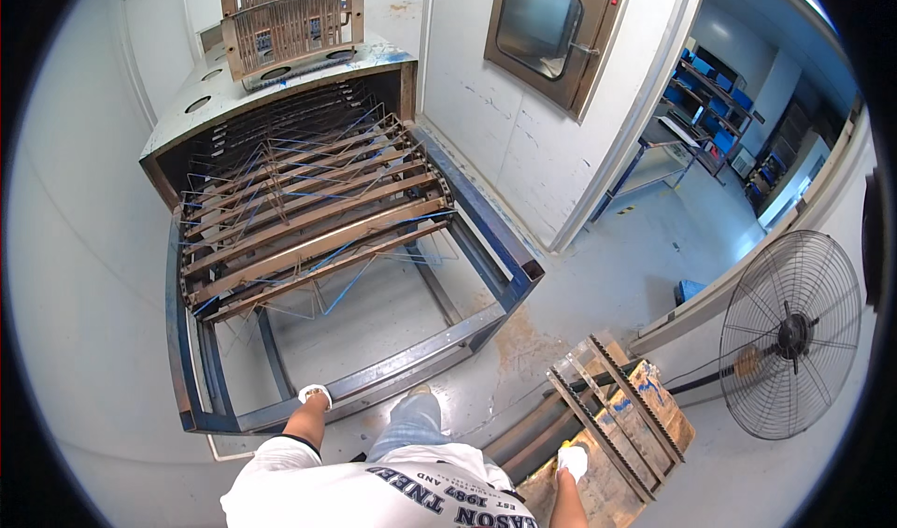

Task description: Placing metal grids or racks onto a processing machine.

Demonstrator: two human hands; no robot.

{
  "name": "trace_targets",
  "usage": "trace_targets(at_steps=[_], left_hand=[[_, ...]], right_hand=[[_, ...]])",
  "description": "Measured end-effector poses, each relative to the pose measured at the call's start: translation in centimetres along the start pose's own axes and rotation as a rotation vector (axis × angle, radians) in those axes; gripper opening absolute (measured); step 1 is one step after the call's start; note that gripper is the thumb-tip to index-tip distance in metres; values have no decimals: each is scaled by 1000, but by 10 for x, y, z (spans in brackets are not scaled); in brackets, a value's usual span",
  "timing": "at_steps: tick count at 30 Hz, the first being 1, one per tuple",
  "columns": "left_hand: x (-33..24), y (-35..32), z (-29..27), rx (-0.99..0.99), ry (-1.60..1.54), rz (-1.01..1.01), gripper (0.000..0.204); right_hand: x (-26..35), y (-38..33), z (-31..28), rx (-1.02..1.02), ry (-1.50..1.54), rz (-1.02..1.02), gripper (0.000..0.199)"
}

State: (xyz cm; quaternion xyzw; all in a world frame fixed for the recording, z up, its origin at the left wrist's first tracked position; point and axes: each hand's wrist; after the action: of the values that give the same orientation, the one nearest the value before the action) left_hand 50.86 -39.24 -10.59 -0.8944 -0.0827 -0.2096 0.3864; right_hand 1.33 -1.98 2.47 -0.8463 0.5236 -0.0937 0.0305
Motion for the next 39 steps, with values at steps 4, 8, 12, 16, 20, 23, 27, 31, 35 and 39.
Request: trace_targets(at_steps=[4, 8, 12, 16, 20, 23, 27, 31, 35, 39], left_hand=[[-1, -4, -3, -15, 18, 15, 32], [1, 19, 12, 79, 24, 11, 33], [-5, 7, 8, -29, 43, 53, 34], [1, 4, 5, -31, 15, 14, 32], [1, -3, -1, 84, 37, 23, 48], [1, 4, -3, 156, 64, 38, 61], [4, 7, 7, 140, 17, 34, 67], [4, 2, -5, 287, 43, 54, 65], [1, 3, -2, 105, 47, 59, 60], [3, 5, 3, 91, 40, 43, 58]], right_hand=[[7, -1, -7, 50, -81, 19, 23], [13, -2, -12, 37, -53, -13, 23], [1, 0, -2, 24, -66, 17, 24], [10, -2, -10, 56, -74, -19, 32], [15, -5, -18, 85, -94, -11, 32], [13, -4, -15, 49, -96, -22, 31], [22, -3, -23, 96, -138, -12, 31], [18, -2, -17, 80, -150, -1, 31], [1, -2, -1, 5, -21, -18, 30], [6, -2, -5, 34, -119, -49, 30]])
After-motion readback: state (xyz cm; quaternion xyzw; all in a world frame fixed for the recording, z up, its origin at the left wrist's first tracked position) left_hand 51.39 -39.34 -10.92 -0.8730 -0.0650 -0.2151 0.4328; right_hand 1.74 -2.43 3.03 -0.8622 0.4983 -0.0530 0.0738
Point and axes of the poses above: each hand's wrist, its own y-axis towards the middle knuckle, its own z-axis out of the palm, x = y × z, and after that the axes turned 12 degrees about -z, right-handed
